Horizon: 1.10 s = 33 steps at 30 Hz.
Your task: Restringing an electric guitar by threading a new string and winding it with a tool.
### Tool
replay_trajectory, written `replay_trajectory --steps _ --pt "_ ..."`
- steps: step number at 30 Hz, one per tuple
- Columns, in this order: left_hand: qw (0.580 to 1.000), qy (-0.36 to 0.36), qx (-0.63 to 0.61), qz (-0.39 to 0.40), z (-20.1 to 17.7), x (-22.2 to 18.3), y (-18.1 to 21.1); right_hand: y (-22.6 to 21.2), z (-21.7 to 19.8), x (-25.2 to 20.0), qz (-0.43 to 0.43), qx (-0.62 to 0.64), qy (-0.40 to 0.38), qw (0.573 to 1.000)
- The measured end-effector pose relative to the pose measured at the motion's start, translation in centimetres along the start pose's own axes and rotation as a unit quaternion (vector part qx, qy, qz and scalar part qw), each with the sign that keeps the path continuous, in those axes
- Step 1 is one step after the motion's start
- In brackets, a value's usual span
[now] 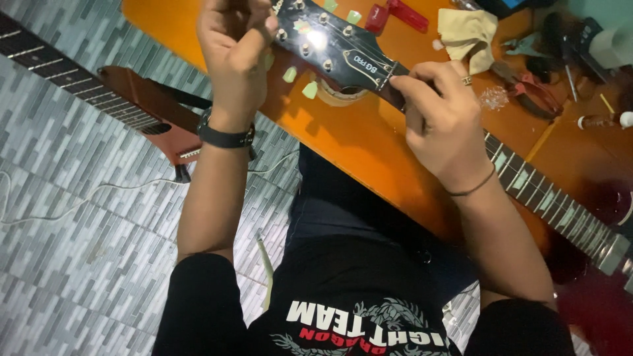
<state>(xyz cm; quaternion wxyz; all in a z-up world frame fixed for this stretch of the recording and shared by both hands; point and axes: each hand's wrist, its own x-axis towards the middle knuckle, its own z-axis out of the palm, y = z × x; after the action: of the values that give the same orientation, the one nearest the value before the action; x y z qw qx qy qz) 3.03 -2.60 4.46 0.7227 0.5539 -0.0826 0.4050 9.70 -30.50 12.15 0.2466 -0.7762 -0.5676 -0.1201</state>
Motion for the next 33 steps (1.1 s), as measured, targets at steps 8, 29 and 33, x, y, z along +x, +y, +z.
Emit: replay_trajectory --steps 8,29,33 --pt "0.998 0.042 0.043 -0.008 0.1 0.3 1.0 -0.4 0.1 -0.2 -0.016 -0.028 -0.008 0.999" --pt "0.971 -0.127 0.198 0.033 -0.7 0.6 2.7 1.4 4.5 9.6 -0.016 0.091 -0.047 0.995" --pt "0.953 -0.146 0.257 0.073 -0.5 0.5 2.2 5.4 3.0 9.7 0.151 0.075 -0.086 0.982"
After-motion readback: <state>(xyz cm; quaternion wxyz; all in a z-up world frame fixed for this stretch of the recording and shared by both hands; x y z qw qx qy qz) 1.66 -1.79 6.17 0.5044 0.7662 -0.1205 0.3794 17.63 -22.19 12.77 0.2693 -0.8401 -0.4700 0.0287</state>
